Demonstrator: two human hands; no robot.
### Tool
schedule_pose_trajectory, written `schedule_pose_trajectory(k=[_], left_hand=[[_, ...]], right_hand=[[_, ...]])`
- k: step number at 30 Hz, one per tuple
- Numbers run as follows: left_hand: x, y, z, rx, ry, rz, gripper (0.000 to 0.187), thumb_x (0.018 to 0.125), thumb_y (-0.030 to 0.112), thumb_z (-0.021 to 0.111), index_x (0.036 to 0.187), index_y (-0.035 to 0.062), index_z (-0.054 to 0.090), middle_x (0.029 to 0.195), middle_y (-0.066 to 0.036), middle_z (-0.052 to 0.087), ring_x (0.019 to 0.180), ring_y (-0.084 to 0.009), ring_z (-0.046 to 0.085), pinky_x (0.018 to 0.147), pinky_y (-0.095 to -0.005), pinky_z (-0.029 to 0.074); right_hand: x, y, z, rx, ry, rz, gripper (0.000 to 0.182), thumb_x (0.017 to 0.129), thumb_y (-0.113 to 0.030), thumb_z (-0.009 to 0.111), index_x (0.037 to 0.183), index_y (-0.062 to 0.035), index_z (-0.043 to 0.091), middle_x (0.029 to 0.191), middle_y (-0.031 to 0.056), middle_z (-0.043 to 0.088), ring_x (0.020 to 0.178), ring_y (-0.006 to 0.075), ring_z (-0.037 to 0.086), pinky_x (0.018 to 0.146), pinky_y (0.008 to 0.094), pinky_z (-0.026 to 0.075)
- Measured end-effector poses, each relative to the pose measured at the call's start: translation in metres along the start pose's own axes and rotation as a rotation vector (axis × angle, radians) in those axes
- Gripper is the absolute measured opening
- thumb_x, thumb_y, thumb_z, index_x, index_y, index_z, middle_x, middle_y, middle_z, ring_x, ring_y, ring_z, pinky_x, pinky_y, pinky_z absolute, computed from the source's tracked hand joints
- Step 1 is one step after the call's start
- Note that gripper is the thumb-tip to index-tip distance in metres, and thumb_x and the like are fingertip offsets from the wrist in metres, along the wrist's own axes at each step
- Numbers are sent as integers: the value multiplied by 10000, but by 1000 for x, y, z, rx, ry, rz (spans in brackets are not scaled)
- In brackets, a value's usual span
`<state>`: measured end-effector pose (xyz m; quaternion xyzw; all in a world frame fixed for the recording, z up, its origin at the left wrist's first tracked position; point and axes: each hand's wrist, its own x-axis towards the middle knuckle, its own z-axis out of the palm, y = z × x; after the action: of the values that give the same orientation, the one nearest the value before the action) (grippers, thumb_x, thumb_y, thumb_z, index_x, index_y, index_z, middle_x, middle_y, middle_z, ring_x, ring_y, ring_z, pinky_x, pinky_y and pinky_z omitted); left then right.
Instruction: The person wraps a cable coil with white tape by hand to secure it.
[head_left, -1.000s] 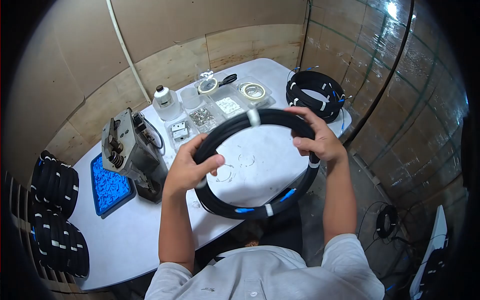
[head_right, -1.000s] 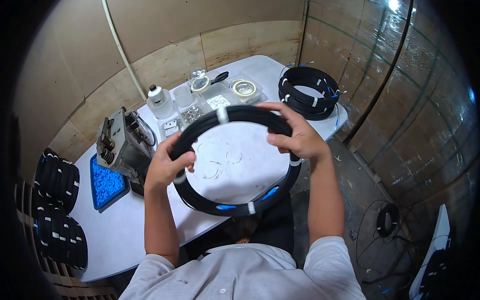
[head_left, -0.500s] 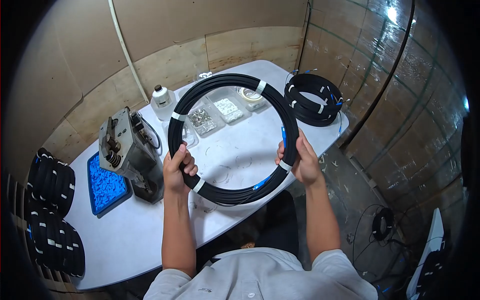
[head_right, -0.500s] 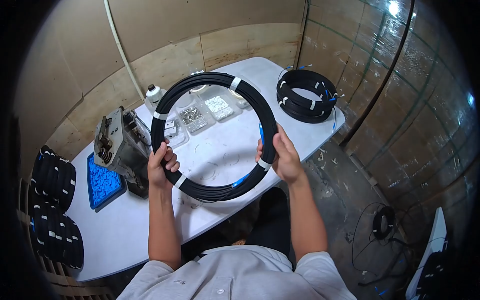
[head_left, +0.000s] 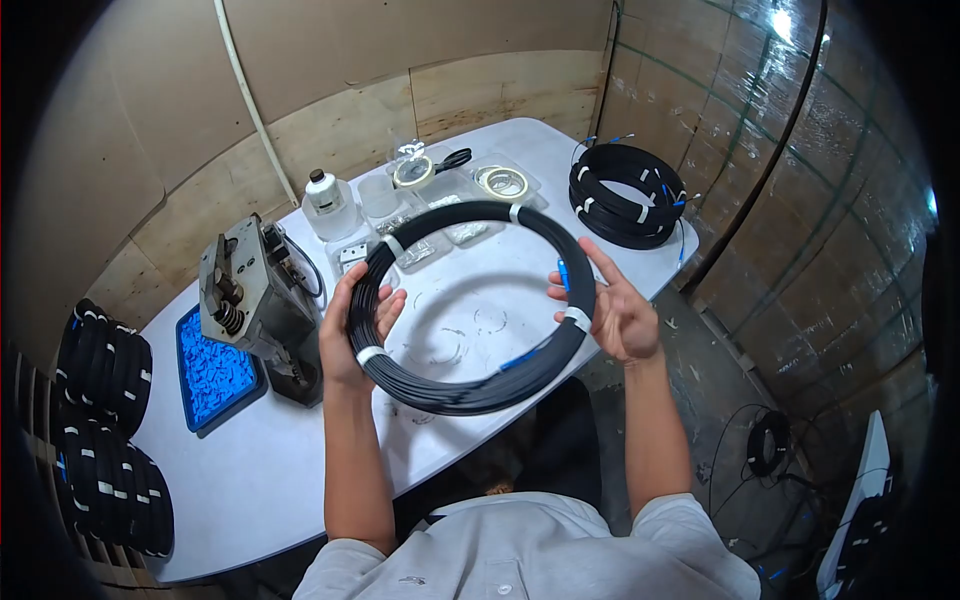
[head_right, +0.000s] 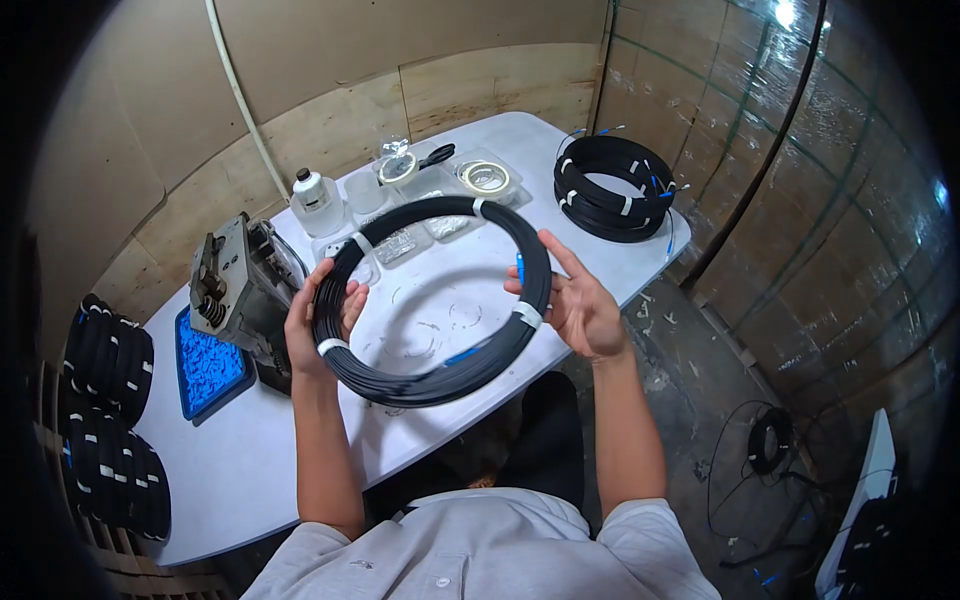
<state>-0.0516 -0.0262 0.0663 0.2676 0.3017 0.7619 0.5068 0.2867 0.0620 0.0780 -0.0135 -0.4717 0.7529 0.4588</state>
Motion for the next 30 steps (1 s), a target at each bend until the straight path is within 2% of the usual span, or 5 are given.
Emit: schedule_pose_trajectory(k=[5,9,16,21,30], left_hand=[[-3,6,0,67,-12,-168,767,980,675,325,1374,40,496,923,-163,697,734,-310,726,624,-376,637],[-10,3,-14,300,-301,-130,719,1000,616,406,1431,41,415,854,-177,681,713,-261,721,532,-310,578],[1,-5,-11,1187,-165,122,468,971,450,634,969,-18,650,702,5,528,623,-78,408,561,-271,329],[-15,-37,36,397,83,46,394,976,416,634,1128,60,559,780,-33,578,608,-131,535,569,-294,480],[-13,-30,27,523,94,-22,268,929,240,703,1058,88,524,681,8,499,528,-90,468,503,-268,434]], right_hand=[[-2,-2,-9,-694,254,165,880,838,44,717,1575,-81,252,1206,87,661,1022,135,642,837,300,553],[0,-18,-21,-1251,391,61,480,901,-151,745,1340,-18,604,810,-44,540,702,51,457,610,219,392],[5,11,-35,-1034,531,-253,460,1015,-447,548,953,6,591,823,18,496,709,90,474,636,247,427],[4,20,-14,-524,453,-30,384,1074,-465,356,1106,-96,459,765,54,507,584,124,520,551,291,483],[16,8,6,-458,574,60,319,1077,-431,376,1207,-146,440,749,53,502,506,113,467,475,282,442]])
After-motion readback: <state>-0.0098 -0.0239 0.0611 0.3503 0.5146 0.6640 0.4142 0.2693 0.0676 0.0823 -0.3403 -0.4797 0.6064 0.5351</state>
